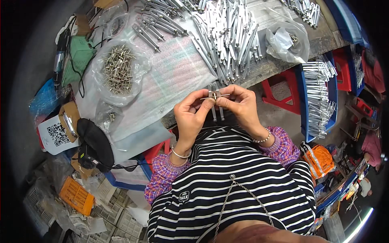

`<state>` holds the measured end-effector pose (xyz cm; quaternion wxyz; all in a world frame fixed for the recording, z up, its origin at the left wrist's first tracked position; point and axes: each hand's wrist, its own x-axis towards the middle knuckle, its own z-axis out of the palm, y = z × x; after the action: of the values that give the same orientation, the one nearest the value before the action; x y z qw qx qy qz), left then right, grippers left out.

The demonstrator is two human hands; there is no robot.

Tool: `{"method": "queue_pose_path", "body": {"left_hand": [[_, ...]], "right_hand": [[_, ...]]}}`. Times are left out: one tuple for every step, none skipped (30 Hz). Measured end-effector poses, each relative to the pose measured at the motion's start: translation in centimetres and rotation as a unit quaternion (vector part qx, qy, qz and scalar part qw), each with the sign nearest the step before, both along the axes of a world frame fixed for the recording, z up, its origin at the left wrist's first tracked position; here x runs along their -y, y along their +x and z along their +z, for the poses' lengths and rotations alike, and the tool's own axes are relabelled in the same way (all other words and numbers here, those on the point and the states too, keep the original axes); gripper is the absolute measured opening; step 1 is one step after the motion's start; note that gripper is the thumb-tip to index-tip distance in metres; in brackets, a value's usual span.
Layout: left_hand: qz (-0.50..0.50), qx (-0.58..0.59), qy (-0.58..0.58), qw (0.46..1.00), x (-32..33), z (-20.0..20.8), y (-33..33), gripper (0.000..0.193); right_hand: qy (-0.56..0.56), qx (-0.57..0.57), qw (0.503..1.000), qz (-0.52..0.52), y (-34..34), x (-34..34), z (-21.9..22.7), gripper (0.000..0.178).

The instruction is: Assembling small metal components by inserting pins into them at a manual workstation.

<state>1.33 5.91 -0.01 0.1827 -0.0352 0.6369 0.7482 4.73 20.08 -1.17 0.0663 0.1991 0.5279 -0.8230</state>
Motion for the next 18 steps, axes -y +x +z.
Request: {"method": "queue_pose_path", "body": {"left_hand": [[-0.001,0.0,0.0,1.0,0.0,0.0,-0.1,0.02],[-0.001,-0.001,0.0,1.0,0.0,-0.1,-0.1,0.02],[-0.001,0.001,0.001,1.0,0.1,-0.2,-0.1,0.019],[-0.002,0.003,0.002,1.0,0.1,-0.2,-0.2,0.019],[-0.002,0.002,0.002,1.0,0.1,-0.2,-0.2,0.019],[0.0,0.0,0.005,1.0,0.1,-0.2,-0.2,0.019],[0.002,-0.001,0.007,1.0,0.1,-0.2,-0.2,0.019],[0.002,-0.002,0.007,1.0,0.2,-0.2,-0.2,0.019],[-0.001,-0.008,0.002,1.0,0.4,-0.3,-0.1,0.019],[-0.004,-0.013,-0.002,1.0,0.5,-0.4,-0.1,0.019],[-0.004,-0.014,-0.003,1.0,0.5,-0.4,-0.1,0.019],[0.002,-0.004,0.016,1.0,0.5,-0.3,-0.2,0.019],[0.009,0.006,0.034,0.999,0.6,-0.3,-0.2,0.019],[0.008,0.005,0.034,0.999,0.6,-0.3,-0.2,0.019],[0.003,0.012,0.041,0.999,0.7,-0.2,-0.2,0.019],[-0.004,0.02,0.048,0.999,0.8,0.0,-0.2,0.019],[-0.006,0.019,0.048,0.999,0.9,0.1,-0.2,0.019],[-0.022,0.024,0.058,0.998,0.9,0.3,-0.2,0.019]], "right_hand": [[0.0,-0.001,1.0,0.0,-0.1,0.0,0.0,0.015],[0.004,0.002,1.0,0.008,-0.1,-0.1,0.1,0.015],[0.008,0.004,1.0,0.015,-0.2,-0.1,0.1,0.016],[0.007,0.003,1.0,0.015,-0.2,-0.1,0.1,0.016],[0.003,0.0,1.0,0.015,-0.2,0.0,0.2,0.018],[-0.002,-0.003,1.0,0.016,-0.2,0.0,0.2,0.019],[-0.003,-0.004,1.0,0.016,-0.1,0.0,0.1,0.019],[-0.008,-0.003,1.0,0.024,0.0,0.0,-0.1,0.022],[-0.013,-0.002,0.999,0.032,0.1,0.0,-0.3,0.025],[-0.014,-0.002,0.999,0.031,0.2,0.1,-0.3,0.025],[0.003,-0.03,0.999,0.034,0.2,0.1,-0.3,0.027],[0.02,-0.057,0.997,0.037,0.3,0.2,-0.3,0.03],[0.02,-0.058,0.997,0.036,0.4,0.2,-0.2,0.03],[0.014,-0.041,0.998,0.049,0.6,0.1,-0.1,0.03],[0.007,-0.024,0.998,0.062,0.7,0.1,0.0,0.031],[0.007,-0.025,0.998,0.061,0.8,0.1,0.0,0.031],[0.024,-0.036,0.997,0.063,1.0,0.2,-0.2,0.029],[0.041,-0.047,0.996,0.066,1.2,0.1,-0.2,0.028]]}}
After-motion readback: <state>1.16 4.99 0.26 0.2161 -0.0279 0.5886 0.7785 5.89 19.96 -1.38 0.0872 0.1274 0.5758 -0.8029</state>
